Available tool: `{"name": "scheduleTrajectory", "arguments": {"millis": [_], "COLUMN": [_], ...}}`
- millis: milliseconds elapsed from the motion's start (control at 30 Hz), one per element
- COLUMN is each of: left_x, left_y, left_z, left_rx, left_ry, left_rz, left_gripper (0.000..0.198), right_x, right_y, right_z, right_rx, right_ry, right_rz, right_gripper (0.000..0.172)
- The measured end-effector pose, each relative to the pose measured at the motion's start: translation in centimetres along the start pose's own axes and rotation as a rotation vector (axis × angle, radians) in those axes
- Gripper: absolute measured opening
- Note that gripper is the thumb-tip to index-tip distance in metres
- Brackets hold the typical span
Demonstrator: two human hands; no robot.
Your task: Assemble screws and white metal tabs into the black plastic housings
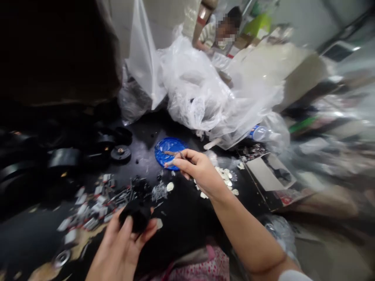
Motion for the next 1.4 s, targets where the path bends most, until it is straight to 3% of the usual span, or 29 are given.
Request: {"name": "scheduleTrajectory", "arguments": {"millis": [100,267,433,633,800,967,1033,1133,1167,1233,1333,1400], "left_x": [-0.4,-0.4,-0.4,-0.6,-1.0,-1.1,-0.9,-0.4,-0.3,0.1,0.7,1.1], "left_y": [-1.6,-2.0,-2.1,-1.2,0.5,0.6,0.6,0.8,0.8,1.2,2.5,3.6], "left_z": [-0.7,-1.2,-1.5,-1.9,-2.0,-2.0,-1.9,-1.7,-1.7,-1.6,-1.5,-1.6], "left_rx": [0.038,0.085,0.106,0.078,0.043,0.109,0.119,0.157,0.17,0.182,0.195,0.22], "left_ry": [0.052,0.121,0.113,-0.119,-0.478,-0.555,-0.518,-0.429,-0.39,-0.294,-0.171,-0.119], "left_rz": [-0.037,-0.071,-0.053,0.118,0.523,0.601,0.585,0.519,0.496,0.46,0.446,0.468], "left_gripper": [0.029,0.021,0.017,0.031,0.029,0.022,0.023,0.023,0.023,0.025,0.027,0.027], "right_x": [1.0,3.1,3.2,3.3,4.2,3.6,3.5,3.9,3.8,3.2,1.8,1.1], "right_y": [-1.8,-2.4,-2.8,-2.7,-2.3,-2.5,-2.5,-2.3,-2.1,-1.8,-2.0,-2.3], "right_z": [-2.9,-4.9,-5.5,-6.0,-6.5,-7.1,-7.5,-8.2,-8.3,-8.1,-8.2,-8.5], "right_rx": [0.056,0.031,0.03,0.08,0.106,0.101,0.052,0.0,0.005,0.087,0.36,0.459], "right_ry": [-0.097,-0.01,0.041,0.11,0.245,0.116,0.228,0.514,0.525,0.33,-0.165,-0.327], "right_rz": [0.237,0.113,0.061,-0.075,-0.198,-0.069,-0.129,-0.259,-0.265,-0.178,0.132,0.249], "right_gripper": [0.021,0.011,0.011,0.011,0.007,0.013,0.011,0.006,0.008,0.018,0.027,0.027]}}
Point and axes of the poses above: each hand's wrist, its own z-axis towards the middle knuckle, its own y-axis out of the back of the hand, x = y × z, the point moved 3 cm from there along z, towards the middle knuckle, and after that the axes turned 7 degrees about -x, right-handed, at the moved point
